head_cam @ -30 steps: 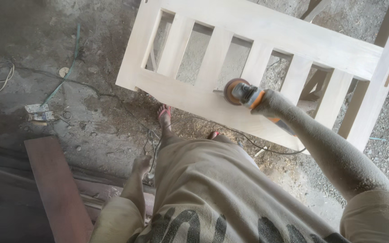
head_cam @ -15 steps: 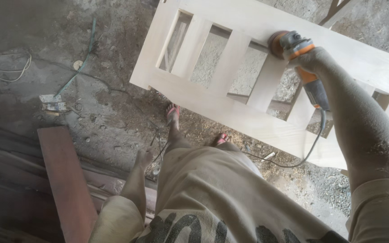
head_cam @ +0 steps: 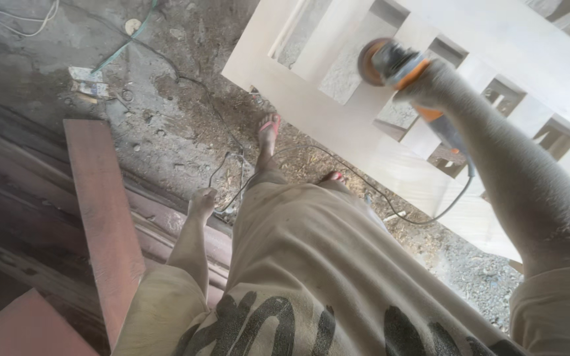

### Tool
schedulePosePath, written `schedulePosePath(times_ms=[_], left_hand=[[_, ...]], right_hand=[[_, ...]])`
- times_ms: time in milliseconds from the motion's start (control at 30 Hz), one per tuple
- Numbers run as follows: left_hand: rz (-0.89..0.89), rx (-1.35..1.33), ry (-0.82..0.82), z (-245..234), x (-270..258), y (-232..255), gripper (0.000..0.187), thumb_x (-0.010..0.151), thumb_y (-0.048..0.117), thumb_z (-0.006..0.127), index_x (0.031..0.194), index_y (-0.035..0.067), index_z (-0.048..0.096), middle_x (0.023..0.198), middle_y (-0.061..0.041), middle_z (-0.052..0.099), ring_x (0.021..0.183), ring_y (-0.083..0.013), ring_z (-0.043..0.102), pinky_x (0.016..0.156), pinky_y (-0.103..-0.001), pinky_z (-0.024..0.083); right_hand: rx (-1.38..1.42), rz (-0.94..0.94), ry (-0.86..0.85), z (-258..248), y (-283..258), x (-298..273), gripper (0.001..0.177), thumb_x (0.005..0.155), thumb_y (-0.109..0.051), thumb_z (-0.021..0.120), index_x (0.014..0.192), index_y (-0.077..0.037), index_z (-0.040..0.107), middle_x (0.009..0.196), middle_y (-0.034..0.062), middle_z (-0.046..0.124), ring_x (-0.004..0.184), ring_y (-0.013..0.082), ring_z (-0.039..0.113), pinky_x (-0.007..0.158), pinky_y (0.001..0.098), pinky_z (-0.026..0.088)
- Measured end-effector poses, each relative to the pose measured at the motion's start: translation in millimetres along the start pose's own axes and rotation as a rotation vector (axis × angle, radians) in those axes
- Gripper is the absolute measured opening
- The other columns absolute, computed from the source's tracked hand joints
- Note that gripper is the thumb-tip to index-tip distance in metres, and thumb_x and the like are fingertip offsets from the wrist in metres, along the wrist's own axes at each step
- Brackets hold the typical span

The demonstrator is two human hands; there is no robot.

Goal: The person uses an orbital sander to smooth the surface of a wooden slatted panel. They move the sander across the flat surfaces and edges, repositioning the panel to access different areas.

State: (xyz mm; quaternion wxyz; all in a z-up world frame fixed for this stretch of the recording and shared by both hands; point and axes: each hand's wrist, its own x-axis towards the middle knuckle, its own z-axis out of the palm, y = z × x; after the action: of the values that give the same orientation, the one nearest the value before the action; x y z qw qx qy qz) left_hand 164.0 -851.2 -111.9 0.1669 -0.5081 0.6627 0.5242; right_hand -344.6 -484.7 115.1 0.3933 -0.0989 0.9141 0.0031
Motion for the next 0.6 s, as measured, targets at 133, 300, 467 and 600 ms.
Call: schedulePosePath(times_ms=[133, 300, 467, 600], left_hand=[[-0.076, 0.124, -0.042, 17.5, -3.7, 4.5, 0.039, 0.093, 0.032, 0.065, 0.119, 0.005, 0.076, 0.105, -0.019, 0.077, 0.088, -0.0279, 0.076, 0.081, -0.04, 0.057], [0.043, 0.115, -0.102, 43.4, 6.6, 18.5, 0.045, 0.094, 0.034, 0.065, 0.118, -0.003, 0.074, 0.11, -0.021, 0.077, 0.098, -0.0306, 0.075, 0.088, -0.041, 0.055], [0.113, 0.124, -0.067, 42.1, 12.2, 23.0, 0.048, 0.091, 0.037, 0.067, 0.119, -0.002, 0.073, 0.116, -0.021, 0.075, 0.111, -0.0312, 0.07, 0.096, -0.039, 0.052], [0.16, 0.166, -0.021, 27.6, 9.9, 24.1, 0.046, 0.091, 0.034, 0.066, 0.12, -0.001, 0.074, 0.119, -0.022, 0.075, 0.116, -0.0313, 0.07, 0.1, -0.038, 0.053]], right_hand=[[0.006, 0.033, -0.176, 49.8, -16.2, -73.4, 0.058, 0.08, -0.022, 0.083, 0.133, -0.012, 0.063, 0.108, 0.0138, 0.076, 0.1, 0.0264, 0.073, 0.095, 0.0435, 0.061], [0.045, 0.037, -0.11, 46.3, -4.0, -60.9, 0.059, 0.079, -0.022, 0.086, 0.132, -0.012, 0.063, 0.108, 0.0131, 0.073, 0.104, 0.0271, 0.07, 0.098, 0.0448, 0.057], [0.279, 0.157, 0.079, -31.8, 43.2, 19.5, 0.062, 0.076, -0.027, 0.09, 0.132, -0.013, 0.068, 0.121, 0.0156, 0.072, 0.113, 0.0316, 0.067, 0.102, 0.0479, 0.055], [0.366, 0.191, 0.171, -74.1, 54.7, 67.9, 0.07, 0.074, -0.029, 0.09, 0.137, -0.015, 0.063, 0.126, 0.0181, 0.068, 0.113, 0.0346, 0.065, 0.098, 0.0532, 0.055]])
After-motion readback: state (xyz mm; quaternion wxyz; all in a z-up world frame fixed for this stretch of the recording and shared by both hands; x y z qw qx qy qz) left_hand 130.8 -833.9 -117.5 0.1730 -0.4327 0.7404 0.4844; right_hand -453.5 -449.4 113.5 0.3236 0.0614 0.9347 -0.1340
